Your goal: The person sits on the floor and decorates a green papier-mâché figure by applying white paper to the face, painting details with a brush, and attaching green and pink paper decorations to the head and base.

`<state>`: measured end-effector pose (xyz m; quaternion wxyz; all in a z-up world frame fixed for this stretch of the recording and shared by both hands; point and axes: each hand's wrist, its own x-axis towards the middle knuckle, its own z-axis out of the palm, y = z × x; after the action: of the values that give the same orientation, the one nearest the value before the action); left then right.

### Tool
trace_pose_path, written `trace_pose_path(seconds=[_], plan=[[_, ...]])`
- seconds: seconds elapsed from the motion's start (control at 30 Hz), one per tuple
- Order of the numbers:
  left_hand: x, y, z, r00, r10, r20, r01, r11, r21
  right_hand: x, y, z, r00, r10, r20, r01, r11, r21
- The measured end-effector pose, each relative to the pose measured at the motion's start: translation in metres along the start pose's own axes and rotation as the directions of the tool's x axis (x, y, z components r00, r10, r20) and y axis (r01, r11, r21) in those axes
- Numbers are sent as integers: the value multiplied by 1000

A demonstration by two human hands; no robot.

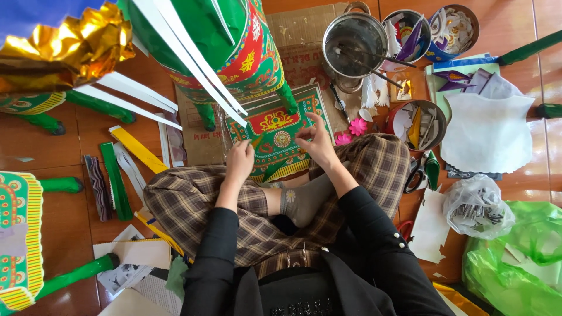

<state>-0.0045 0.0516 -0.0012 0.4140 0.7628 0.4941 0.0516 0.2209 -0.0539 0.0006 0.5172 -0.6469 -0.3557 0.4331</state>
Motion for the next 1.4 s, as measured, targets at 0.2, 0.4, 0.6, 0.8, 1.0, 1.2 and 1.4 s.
trace_pose_path(seconds=[0.2,0.4,0.6,0.8,1.0,1.2,1.4], plan=[[11,-9,7,990,-125,-71,136,974,182,1,16,4,995,-47,85,60,985,-159],[2,-26,56,978,184,-95,-123,885,449,6,44,11,987,-31,159,87,930,-357],[20,-79,108,987,51,155,-113,899,424,-5,33,22,961,0,276,141,859,-492],[9,-45,85,957,189,219,-254,912,323,-10,7,26,905,19,426,276,735,-619],[-40,58,10,947,99,307,-65,991,-119,-6,43,26,908,164,386,136,757,-640],[-35,47,5,952,104,288,-87,994,-71,-3,25,4,966,30,257,143,767,-626],[-19,27,16,960,-63,273,111,980,-164,82,92,-40,794,-601,96,-16,-178,-984]])
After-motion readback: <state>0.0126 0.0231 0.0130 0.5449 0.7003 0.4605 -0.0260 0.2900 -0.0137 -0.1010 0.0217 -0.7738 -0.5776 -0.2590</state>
